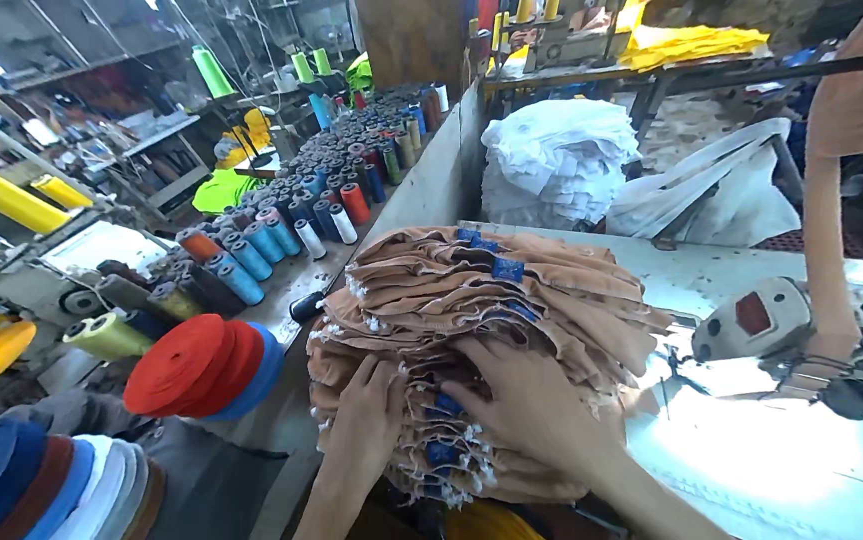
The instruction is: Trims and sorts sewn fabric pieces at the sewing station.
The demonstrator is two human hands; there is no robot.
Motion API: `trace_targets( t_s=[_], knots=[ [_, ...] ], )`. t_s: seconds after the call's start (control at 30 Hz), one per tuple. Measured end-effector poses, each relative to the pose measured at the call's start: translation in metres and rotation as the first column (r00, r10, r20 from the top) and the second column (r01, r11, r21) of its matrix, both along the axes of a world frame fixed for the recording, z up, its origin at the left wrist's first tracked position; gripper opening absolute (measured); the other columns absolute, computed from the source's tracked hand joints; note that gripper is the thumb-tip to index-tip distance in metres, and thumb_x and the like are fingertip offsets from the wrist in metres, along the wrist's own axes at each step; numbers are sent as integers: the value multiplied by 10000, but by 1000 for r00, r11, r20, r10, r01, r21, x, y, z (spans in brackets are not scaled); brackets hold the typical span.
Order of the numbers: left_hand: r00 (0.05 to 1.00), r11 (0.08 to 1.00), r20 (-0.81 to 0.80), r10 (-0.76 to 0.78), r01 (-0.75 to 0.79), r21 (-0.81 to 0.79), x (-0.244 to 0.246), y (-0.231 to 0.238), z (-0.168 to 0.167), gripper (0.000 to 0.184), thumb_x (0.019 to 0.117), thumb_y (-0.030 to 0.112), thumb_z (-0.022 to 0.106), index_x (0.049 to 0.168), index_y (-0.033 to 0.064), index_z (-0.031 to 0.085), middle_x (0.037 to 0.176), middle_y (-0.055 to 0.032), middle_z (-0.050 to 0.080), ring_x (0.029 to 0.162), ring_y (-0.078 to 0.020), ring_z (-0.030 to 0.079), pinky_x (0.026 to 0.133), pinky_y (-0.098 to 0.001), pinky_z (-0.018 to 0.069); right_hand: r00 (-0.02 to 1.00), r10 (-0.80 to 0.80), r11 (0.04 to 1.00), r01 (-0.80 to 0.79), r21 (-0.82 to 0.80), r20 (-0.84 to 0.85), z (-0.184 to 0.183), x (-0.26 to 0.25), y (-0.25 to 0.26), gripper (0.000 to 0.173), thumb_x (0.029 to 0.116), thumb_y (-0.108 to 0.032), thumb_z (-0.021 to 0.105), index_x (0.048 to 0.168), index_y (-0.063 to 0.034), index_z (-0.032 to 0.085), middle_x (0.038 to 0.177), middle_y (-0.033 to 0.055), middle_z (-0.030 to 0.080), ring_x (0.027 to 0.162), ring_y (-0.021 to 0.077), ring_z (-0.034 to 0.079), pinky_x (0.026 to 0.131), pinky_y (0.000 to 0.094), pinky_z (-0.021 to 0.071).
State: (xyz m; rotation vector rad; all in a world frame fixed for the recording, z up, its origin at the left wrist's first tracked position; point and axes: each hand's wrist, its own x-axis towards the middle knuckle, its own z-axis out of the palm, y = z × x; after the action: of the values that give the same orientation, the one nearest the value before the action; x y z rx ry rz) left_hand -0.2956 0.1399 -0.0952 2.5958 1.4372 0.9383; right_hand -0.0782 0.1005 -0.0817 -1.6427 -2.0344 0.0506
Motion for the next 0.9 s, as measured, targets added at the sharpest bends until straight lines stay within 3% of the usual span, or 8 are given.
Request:
trace_targets(
  t_s=[0.2, 0.3, 0.4, 0.5, 0.6, 0.7, 0.83, 0.9],
  knots=[
    [982, 997, 187, -2, 17, -78, -8, -14, -15, 234, 982, 282, 609, 940, 95, 743, 948, -18, 709, 849, -43, 675, 779, -204, 575, 977, 31, 962, -86, 257, 210, -21, -32, 6, 210, 984, -277, 599, 1096, -163, 735, 939, 81, 698, 747, 277, 703, 573, 426, 577],
    [976, 995, 220, 2, 19, -93, -9, -15, -20, 220, 979, 277, 618, 954, 100, 746, 970, -15, 715, 887, -35, 681, 815, -199, 575, 977, 62, 952, -119, 283, 202, -30, -40, 14, 151, 964, -200, 611, 1034, -175, 742, 900, 62, 706, 710, 261, 701, 529, 414, 563],
    [981, 995, 179, 78, -67, -68, -16, -10, -19, 212, 965, 279, 631, 945, 104, 748, 965, -22, 717, 889, -89, 685, 820, -273, 578, 990, 7, 963, -45, 264, 141, -27, -31, 12, 226, 1000, -316, 576, 1062, -169, 737, 908, 69, 702, 663, 256, 691, 497, 428, 553],
    [981, 992, 146, 127, -123, -36, -17, -5, -15, 203, 971, 265, 628, 955, 103, 749, 976, -30, 713, 903, -137, 685, 843, -378, 571, 992, -106, 960, 82, 266, 74, -20, -17, 10, 398, 968, -488, 594, 1096, -141, 742, 933, 81, 722, 613, 264, 682, 470, 451, 536],
    [990, 996, 115, 84, -86, 8, -5, 1, -6, 189, 972, 222, 632, 973, 77, 752, 1028, -68, 725, 930, -155, 706, 852, -332, 590, 990, -128, 989, 124, 79, 54, -6, -11, 11, 266, 870, -292, 721, 1056, -105, 755, 995, 142, 732, 743, 358, 720, 560, 554, 556],
    [993, 998, 103, 56, -57, 0, 11, 8, 3, 171, 975, 178, 644, 997, 51, 756, 1111, -104, 733, 1018, -189, 717, 914, -357, 583, 993, -101, 990, 93, -111, -69, 5, -7, 15, 240, 897, -210, 679, 1108, -129, 760, 1041, 135, 742, 907, 372, 725, 697, 609, 557],
    [991, 1000, 136, -13, 10, 23, 22, 19, 6, 188, 974, 236, 663, 1000, 74, 754, 1086, -78, 714, 1010, -126, 692, 918, -263, 564, 938, -59, 998, 48, -39, -342, -6, 5, 24, 231, 940, -318, 640, 1030, -154, 775, 911, 47, 759, 884, 218, 732, 760, 505, 583],
    [989, 999, 146, -28, 24, 29, 27, 22, 10, 245, 918, 281, 743, 999, 51, 754, 1083, -101, 716, 1006, -154, 699, 918, -292, 571, 908, -55, 998, 43, -38, -416, -8, 8, 26, 268, 965, -360, 618, 957, -125, 744, 834, 36, 714, 811, 178, 694, 723, 452, 562]
  ],
)
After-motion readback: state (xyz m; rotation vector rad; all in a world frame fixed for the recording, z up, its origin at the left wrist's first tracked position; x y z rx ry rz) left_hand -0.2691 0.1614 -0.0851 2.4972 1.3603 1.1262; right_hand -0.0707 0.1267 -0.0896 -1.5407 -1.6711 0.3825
